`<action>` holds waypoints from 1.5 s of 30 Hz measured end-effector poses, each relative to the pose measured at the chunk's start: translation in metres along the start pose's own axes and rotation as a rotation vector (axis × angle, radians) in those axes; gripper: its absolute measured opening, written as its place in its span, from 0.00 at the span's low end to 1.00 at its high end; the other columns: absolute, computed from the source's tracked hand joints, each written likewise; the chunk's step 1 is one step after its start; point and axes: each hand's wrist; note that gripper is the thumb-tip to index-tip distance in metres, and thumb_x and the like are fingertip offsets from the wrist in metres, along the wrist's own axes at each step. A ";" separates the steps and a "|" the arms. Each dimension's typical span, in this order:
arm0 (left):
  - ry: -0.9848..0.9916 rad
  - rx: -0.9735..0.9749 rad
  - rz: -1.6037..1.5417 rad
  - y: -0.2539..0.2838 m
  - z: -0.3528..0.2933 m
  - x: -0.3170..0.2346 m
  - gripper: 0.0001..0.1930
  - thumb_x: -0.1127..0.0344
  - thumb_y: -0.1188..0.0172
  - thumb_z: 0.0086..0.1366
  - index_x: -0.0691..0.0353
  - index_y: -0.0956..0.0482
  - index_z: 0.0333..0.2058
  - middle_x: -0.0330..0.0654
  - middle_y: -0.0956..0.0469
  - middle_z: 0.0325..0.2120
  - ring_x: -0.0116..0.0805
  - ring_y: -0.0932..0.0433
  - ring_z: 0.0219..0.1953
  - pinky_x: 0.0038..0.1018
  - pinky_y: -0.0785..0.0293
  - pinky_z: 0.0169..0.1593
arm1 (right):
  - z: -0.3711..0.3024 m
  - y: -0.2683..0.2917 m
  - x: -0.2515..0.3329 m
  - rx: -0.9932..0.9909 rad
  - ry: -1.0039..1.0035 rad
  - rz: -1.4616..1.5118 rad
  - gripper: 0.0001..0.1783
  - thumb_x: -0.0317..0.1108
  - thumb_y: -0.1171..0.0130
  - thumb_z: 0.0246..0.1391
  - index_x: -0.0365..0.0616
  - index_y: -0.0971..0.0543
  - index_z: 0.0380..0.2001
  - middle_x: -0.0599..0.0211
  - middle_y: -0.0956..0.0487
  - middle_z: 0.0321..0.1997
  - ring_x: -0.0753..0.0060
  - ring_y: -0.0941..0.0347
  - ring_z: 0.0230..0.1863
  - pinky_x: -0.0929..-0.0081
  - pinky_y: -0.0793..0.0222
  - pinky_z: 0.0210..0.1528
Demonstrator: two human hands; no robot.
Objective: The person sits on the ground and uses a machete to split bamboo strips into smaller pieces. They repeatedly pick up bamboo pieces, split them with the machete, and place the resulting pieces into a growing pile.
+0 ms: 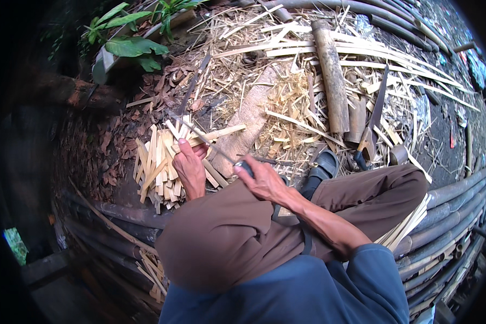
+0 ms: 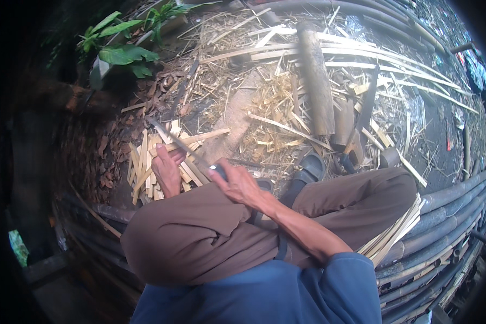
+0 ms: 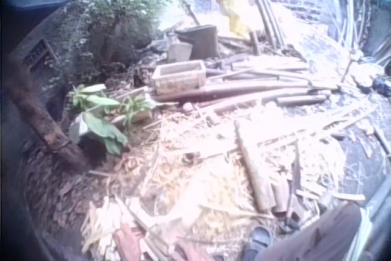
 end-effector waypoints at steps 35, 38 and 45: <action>0.032 -0.046 -0.096 -0.024 -0.005 0.012 0.31 0.57 0.63 0.78 0.93 0.33 0.39 0.68 0.23 0.33 0.59 0.16 0.38 0.41 0.14 0.45 | 0.019 0.006 -0.063 -0.137 -0.141 -0.088 0.23 0.55 0.50 0.65 0.43 0.28 0.40 0.42 0.23 0.23 0.36 0.23 0.28 0.47 0.30 0.33; -0.216 0.020 -0.093 -0.025 -0.005 0.014 0.31 0.55 0.64 0.78 0.88 0.33 0.34 0.67 0.24 0.31 0.57 0.16 0.37 0.42 0.13 0.43 | 0.010 0.014 -0.061 -0.022 0.027 -0.161 0.23 0.55 0.50 0.65 0.45 0.30 0.44 0.42 0.22 0.24 0.35 0.23 0.31 0.46 0.28 0.35; -0.143 0.043 -0.085 -0.015 -0.001 0.002 0.31 0.57 0.65 0.78 0.93 0.32 0.44 0.68 0.23 0.37 0.55 0.16 0.39 0.39 0.15 0.47 | 0.006 0.017 -0.110 -0.081 -0.243 -0.213 0.28 0.57 0.52 0.65 0.40 0.26 0.47 0.37 0.20 0.30 0.32 0.23 0.39 0.43 0.30 0.43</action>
Point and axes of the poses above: each hand's wrist, its own z-axis towards the middle knuckle, its own y-axis out of the back of the hand, x = y × z
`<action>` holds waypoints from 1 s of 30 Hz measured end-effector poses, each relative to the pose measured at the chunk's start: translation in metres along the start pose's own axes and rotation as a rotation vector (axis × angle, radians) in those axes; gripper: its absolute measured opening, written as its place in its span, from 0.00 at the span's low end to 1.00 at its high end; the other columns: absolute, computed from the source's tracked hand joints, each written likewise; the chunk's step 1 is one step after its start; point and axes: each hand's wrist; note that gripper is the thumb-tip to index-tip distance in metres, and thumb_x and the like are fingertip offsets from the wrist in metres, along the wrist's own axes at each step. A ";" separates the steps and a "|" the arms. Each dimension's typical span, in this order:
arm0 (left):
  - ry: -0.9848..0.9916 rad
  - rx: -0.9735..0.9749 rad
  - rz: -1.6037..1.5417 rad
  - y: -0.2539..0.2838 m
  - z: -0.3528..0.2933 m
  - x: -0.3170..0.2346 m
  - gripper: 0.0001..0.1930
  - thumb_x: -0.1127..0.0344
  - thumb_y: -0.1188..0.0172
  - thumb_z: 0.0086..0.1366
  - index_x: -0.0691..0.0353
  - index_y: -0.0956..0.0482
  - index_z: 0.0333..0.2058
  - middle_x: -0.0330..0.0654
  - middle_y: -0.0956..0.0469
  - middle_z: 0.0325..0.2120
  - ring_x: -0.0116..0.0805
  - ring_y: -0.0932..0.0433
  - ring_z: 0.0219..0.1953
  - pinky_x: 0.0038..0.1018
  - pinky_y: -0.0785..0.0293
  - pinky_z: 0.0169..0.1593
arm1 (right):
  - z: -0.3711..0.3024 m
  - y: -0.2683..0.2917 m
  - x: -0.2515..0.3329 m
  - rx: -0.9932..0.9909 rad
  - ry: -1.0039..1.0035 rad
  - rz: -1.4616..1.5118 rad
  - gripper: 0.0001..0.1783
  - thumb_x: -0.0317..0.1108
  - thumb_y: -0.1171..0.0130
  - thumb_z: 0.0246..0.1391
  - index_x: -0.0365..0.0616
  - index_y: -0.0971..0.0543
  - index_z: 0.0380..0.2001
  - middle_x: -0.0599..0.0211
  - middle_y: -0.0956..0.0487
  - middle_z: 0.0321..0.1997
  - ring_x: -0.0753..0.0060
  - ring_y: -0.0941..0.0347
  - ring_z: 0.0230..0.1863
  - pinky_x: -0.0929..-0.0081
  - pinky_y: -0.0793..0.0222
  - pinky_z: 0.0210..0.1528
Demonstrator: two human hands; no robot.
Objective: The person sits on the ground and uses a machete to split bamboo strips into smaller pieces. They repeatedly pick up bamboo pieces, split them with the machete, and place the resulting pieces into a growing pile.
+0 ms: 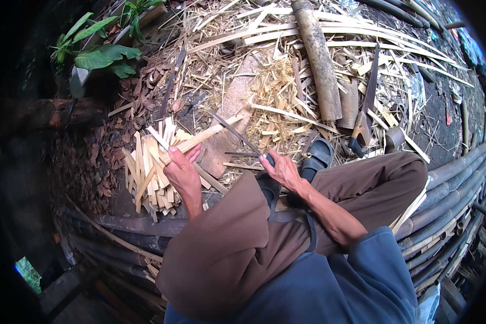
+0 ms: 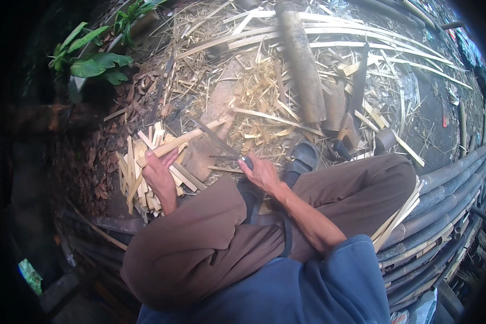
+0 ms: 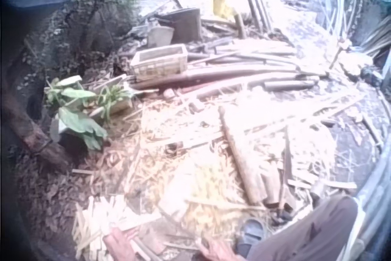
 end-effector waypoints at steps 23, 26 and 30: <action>-0.254 0.011 -0.488 -0.067 0.072 0.001 0.15 0.61 0.54 0.76 0.68 0.33 0.50 0.44 0.20 0.36 0.34 0.19 0.38 0.32 0.20 0.50 | -0.031 0.060 0.058 -0.279 0.155 0.411 0.21 0.40 0.46 0.62 0.36 0.27 0.51 0.61 0.17 0.27 0.72 0.23 0.28 0.69 0.28 0.34; -0.365 0.206 -0.567 -0.076 0.070 0.012 0.18 0.57 0.58 0.78 0.66 0.33 0.55 0.33 0.30 0.26 0.24 0.30 0.31 0.31 0.28 0.51 | -0.047 0.086 0.117 -0.211 0.241 0.480 0.33 0.33 0.50 0.57 0.41 0.36 0.67 0.66 0.22 0.24 0.75 0.27 0.25 0.74 0.30 0.32; -0.315 0.334 -0.931 -0.101 0.048 -0.006 0.33 0.35 0.63 0.73 0.64 0.27 0.43 0.33 0.36 0.30 0.25 0.40 0.35 0.24 0.44 0.45 | -0.057 0.106 0.149 -0.170 0.355 0.554 0.39 0.29 0.53 0.56 0.48 0.44 0.73 0.74 0.30 0.22 0.82 0.35 0.22 0.79 0.36 0.27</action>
Point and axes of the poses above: each hand's wrist, its own z-axis towards the middle knuckle, its own y-axis out of the back of the hand, x = y × z
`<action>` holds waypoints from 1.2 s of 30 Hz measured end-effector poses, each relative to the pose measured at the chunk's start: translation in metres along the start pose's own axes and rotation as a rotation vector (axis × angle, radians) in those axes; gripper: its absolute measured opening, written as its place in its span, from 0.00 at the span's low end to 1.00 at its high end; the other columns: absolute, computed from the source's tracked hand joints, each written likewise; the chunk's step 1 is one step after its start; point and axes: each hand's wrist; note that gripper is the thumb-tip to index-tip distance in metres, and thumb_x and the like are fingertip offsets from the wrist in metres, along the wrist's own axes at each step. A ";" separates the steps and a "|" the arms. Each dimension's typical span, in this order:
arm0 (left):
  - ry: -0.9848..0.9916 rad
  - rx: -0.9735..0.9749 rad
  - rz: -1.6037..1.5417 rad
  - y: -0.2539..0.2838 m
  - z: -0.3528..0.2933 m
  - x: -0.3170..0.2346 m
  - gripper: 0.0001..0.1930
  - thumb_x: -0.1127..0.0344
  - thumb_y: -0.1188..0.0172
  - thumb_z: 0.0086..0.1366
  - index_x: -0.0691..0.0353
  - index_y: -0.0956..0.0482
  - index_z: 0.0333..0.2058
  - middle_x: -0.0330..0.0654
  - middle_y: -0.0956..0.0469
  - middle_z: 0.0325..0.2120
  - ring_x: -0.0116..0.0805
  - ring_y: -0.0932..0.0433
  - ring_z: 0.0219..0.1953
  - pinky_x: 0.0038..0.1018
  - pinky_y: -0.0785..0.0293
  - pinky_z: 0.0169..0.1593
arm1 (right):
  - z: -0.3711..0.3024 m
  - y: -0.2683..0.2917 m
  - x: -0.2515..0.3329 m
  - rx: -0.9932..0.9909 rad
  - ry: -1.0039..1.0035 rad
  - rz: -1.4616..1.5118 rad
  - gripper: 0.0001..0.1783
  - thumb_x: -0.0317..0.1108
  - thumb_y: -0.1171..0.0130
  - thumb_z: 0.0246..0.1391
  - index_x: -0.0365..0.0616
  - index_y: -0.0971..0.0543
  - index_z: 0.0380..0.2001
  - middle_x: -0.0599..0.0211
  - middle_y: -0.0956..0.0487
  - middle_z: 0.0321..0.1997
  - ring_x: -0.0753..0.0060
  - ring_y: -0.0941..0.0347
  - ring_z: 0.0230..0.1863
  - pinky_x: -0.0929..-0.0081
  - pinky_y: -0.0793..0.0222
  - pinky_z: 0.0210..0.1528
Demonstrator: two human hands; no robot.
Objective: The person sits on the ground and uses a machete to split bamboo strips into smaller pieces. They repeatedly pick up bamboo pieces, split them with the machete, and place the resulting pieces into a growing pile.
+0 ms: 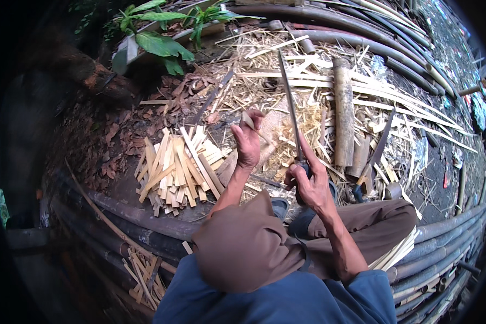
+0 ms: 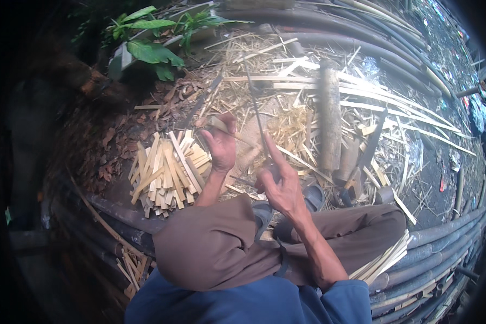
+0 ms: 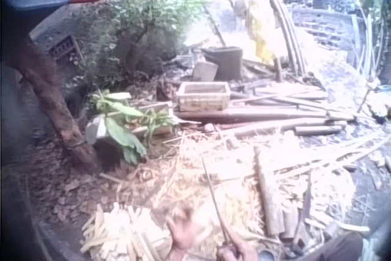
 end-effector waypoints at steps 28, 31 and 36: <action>0.172 0.212 0.256 -0.020 -0.041 0.026 0.25 0.42 0.54 0.74 0.59 0.29 0.29 0.29 0.35 0.23 0.19 0.40 0.28 0.21 0.41 0.33 | -0.014 0.001 0.030 0.026 -0.412 0.263 0.24 0.55 0.63 0.72 0.46 0.29 0.41 0.75 0.32 0.19 0.83 0.36 0.14 0.81 0.39 0.14; 0.168 0.205 0.246 -0.020 -0.042 0.026 0.26 0.42 0.54 0.74 0.59 0.29 0.29 0.30 0.34 0.24 0.19 0.38 0.28 0.21 0.40 0.33 | -0.014 0.001 0.028 0.051 -0.386 0.237 0.23 0.60 0.60 0.70 0.50 0.33 0.40 0.74 0.32 0.19 0.83 0.37 0.13 0.83 0.38 0.13; 0.177 0.187 0.239 -0.022 -0.043 0.022 0.26 0.41 0.54 0.74 0.60 0.27 0.30 0.30 0.31 0.25 0.20 0.35 0.29 0.21 0.37 0.35 | -0.016 -0.001 0.037 0.065 -0.317 0.189 0.25 0.54 0.62 0.72 0.49 0.30 0.58 0.78 0.35 0.19 0.86 0.41 0.14 0.84 0.44 0.15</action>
Point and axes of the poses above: each hand's wrist, its own z-axis towards the middle knuckle, its own y-axis out of the back of the hand, x = y × z
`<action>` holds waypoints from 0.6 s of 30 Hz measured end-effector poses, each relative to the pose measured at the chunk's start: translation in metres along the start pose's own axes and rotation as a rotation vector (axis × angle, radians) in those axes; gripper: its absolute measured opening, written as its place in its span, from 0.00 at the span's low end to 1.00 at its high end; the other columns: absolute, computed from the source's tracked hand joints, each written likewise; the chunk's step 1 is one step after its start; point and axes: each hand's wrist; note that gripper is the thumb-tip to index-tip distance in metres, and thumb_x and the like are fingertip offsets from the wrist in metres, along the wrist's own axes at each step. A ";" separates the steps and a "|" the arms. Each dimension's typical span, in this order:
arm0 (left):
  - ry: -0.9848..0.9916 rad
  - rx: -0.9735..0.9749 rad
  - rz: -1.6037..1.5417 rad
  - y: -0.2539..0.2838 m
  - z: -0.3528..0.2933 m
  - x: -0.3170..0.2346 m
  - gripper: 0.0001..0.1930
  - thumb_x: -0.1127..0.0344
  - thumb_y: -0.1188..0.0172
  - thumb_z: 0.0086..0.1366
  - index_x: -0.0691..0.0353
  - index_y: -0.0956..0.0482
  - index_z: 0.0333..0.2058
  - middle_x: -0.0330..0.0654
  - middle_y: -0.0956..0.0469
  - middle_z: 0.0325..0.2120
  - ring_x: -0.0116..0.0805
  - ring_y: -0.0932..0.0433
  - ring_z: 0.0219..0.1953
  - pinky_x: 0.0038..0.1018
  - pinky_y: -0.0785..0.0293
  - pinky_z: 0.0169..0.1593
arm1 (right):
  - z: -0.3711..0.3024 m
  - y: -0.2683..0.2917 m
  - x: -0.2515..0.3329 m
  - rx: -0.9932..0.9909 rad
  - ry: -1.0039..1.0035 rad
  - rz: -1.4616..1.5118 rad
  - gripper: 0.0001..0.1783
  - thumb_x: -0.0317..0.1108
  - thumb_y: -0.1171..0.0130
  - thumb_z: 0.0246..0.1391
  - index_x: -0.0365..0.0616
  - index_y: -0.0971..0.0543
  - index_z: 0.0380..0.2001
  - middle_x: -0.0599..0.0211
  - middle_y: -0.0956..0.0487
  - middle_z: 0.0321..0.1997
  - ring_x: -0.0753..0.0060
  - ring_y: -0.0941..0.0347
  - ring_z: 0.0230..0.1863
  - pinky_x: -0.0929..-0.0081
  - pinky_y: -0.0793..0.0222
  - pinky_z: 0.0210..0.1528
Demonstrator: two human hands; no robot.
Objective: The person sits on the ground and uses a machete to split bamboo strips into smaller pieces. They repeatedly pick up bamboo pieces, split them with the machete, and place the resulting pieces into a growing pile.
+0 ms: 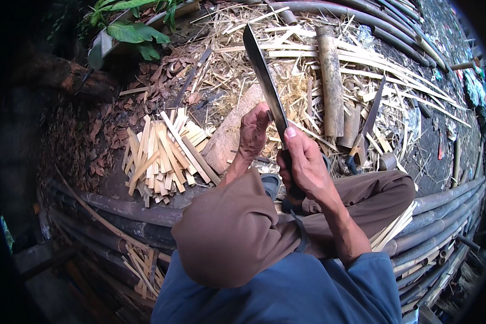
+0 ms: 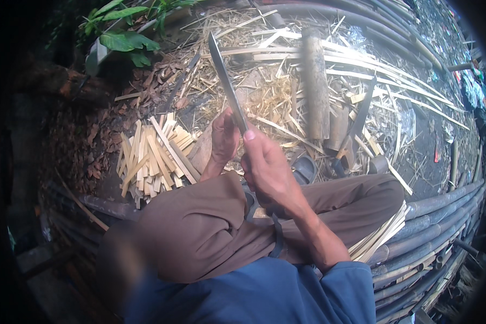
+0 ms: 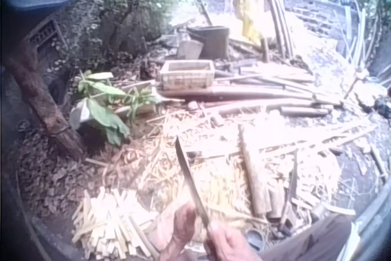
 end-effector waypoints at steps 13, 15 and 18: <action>0.039 0.004 -0.130 -0.001 -0.003 -0.005 0.23 0.41 0.49 0.71 0.58 0.26 0.33 0.29 0.33 0.27 0.18 0.38 0.30 0.20 0.40 0.33 | -0.002 -0.011 -0.014 -0.095 0.201 -0.373 0.26 0.44 0.60 0.72 0.50 0.36 0.69 0.48 0.19 0.43 0.64 0.23 0.34 0.67 0.29 0.44; 0.036 -0.009 -0.127 0.001 -0.002 0.000 0.24 0.41 0.48 0.71 0.58 0.26 0.33 0.29 0.33 0.27 0.17 0.37 0.30 0.20 0.40 0.33 | 0.000 -0.012 -0.004 -0.083 0.220 -0.385 0.26 0.44 0.61 0.72 0.50 0.36 0.69 0.45 0.19 0.44 0.59 0.20 0.37 0.65 0.28 0.45; 0.058 -0.025 -0.178 0.009 -0.005 0.013 0.25 0.39 0.47 0.70 0.60 0.25 0.35 0.29 0.32 0.27 0.18 0.36 0.31 0.20 0.39 0.33 | 0.003 -0.010 -0.017 -0.076 0.185 -0.461 0.27 0.43 0.61 0.72 0.49 0.39 0.70 0.42 0.20 0.41 0.53 0.19 0.39 0.62 0.28 0.44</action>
Point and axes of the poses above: each hand's wrist, its own z-axis towards the middle knuckle, its own y-axis out of the back of the hand, x = y × z
